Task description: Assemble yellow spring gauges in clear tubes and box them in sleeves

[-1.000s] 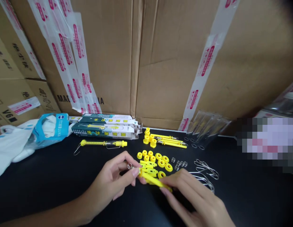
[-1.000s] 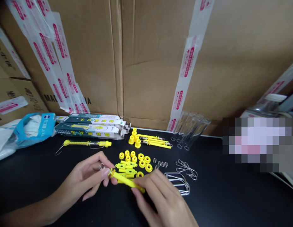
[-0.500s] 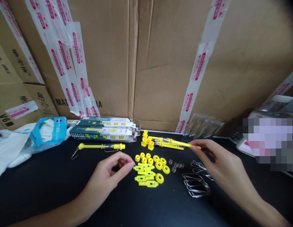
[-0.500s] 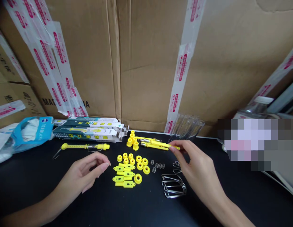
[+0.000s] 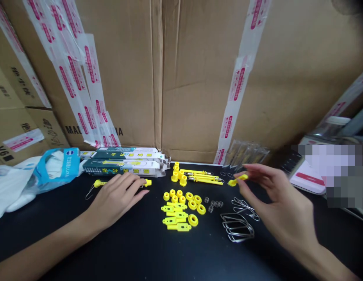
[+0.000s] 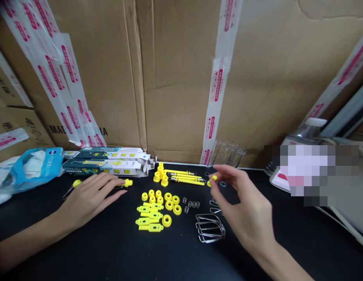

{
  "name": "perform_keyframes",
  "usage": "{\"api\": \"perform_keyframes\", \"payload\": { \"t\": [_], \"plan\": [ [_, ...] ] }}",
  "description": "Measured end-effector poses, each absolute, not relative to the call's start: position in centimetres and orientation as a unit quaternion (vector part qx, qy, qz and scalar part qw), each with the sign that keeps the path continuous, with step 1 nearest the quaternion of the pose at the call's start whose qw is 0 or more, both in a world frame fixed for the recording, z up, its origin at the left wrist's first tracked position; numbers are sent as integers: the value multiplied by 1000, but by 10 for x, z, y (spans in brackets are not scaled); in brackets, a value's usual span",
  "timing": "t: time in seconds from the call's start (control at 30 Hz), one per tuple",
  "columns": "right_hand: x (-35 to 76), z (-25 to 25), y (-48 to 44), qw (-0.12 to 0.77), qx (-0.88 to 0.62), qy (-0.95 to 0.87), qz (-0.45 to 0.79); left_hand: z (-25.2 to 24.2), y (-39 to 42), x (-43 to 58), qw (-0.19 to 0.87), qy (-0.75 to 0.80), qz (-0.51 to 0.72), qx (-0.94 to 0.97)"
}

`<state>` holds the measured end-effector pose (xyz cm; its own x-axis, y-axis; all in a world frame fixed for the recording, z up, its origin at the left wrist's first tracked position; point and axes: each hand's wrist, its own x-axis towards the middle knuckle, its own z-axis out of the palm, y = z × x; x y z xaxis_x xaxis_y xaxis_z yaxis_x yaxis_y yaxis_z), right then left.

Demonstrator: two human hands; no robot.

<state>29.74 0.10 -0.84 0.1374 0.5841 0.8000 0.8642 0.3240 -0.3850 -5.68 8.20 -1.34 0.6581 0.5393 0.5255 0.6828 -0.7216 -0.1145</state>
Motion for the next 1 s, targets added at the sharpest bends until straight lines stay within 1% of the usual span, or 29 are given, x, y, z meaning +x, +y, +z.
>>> {"api": "perform_keyframes", "payload": {
  "t": [0.2, 0.47, 0.63, 0.8, 1.0],
  "plan": [
    [296, -16, 8, 395, -499, -759, -139, -25, 86, -56, 162, -358, -220, -893],
    [287, -29, 22, 352, -479, -797, -108, -29, 87, -56, 149, -355, -218, -897],
    [288, -22, 19, 322, -480, -810, -103, -24, 85, -55, 128, -350, -217, -902],
    [298, -14, 13, 267, -491, -822, -107, -22, 83, -56, 109, -335, -195, -915],
    [304, -23, 14, 213, -494, -836, -108, -24, 84, -56, 108, -294, -185, -932]
  ]
}}
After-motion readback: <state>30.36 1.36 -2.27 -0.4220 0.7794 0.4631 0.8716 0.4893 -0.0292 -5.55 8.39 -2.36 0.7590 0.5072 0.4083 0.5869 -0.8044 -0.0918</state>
